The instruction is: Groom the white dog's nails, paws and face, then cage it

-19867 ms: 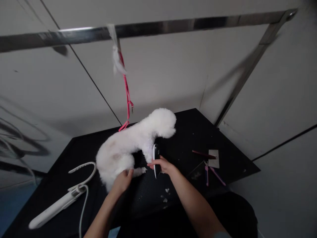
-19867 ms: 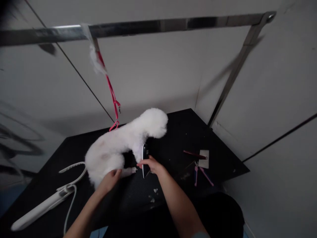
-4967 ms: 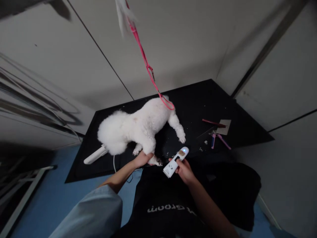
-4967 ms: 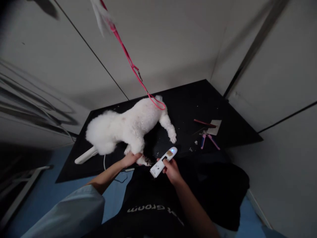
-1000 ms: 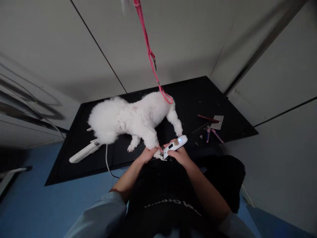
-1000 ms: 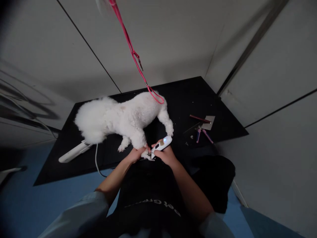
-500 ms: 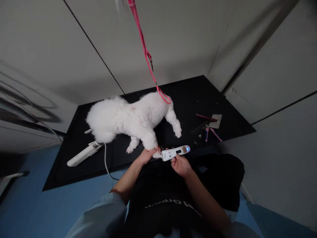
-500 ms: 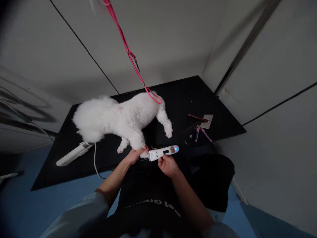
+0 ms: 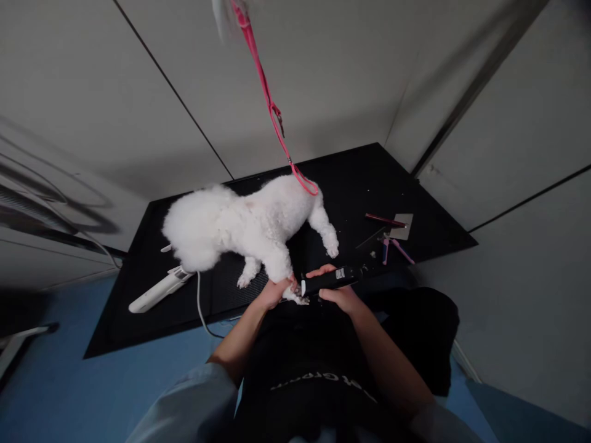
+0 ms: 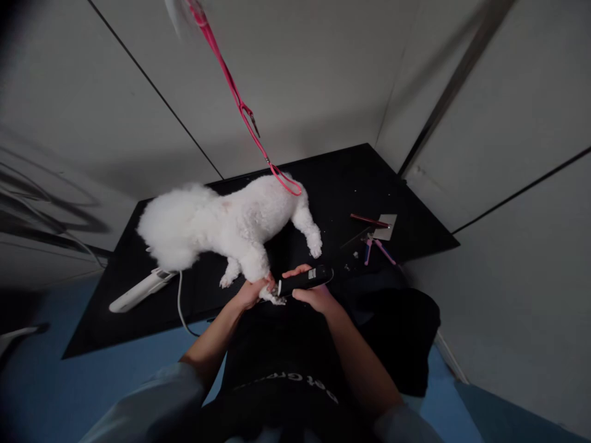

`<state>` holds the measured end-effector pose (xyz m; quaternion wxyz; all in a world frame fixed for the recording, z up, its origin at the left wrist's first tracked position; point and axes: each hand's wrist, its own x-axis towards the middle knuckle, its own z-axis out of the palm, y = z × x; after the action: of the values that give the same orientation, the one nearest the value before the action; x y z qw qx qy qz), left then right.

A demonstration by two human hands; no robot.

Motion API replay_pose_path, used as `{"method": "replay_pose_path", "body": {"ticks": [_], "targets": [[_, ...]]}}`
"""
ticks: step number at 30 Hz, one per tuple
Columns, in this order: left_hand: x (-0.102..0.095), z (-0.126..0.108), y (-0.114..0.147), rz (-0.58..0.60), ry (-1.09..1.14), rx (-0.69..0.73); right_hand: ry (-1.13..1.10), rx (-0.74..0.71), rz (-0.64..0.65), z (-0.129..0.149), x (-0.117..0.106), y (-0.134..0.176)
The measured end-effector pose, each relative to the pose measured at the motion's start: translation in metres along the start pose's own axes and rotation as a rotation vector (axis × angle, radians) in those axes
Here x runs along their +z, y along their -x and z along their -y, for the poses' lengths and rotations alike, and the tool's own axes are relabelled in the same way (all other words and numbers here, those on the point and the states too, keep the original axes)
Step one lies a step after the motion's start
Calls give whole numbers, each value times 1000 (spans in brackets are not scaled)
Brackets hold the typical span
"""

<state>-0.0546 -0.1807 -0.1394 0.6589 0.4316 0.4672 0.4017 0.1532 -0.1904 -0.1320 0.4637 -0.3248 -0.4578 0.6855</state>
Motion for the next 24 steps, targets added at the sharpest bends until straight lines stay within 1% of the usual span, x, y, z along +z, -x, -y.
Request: {"method": "replay_pose_path", "body": {"ticks": [1,5,9,13,14,17,18,21,22,24], "targets": [[-1,0,1,2,-2,-6,-11,24,29,-1,-2,0],[-3,2,1,2,-18,-29,-125,52,-4,-3,-8,-3],[-5,4,0,45,-73,-10,-31,170,73,3,-9,-6],[-8,3,-1,67,-103,-18,-91,122,-5,7,-7,-8],[-10,3,-1,81,-112,-28,-98,126,9,7,-6,-8],[-13,-1,-2,99,-144,-32,-16,197,94,9,-8,-7],[-13,-2,-2,95,-159,-22,-9,198,80,8,-8,-8],[-11,-4,-5,81,-211,4,-66,138,-50,3,-7,-10],[-10,-4,-6,66,-227,9,-90,146,-88,-1,-5,-10],[-8,-3,-9,-20,-246,19,-125,208,-163,-11,-2,-11]]}}
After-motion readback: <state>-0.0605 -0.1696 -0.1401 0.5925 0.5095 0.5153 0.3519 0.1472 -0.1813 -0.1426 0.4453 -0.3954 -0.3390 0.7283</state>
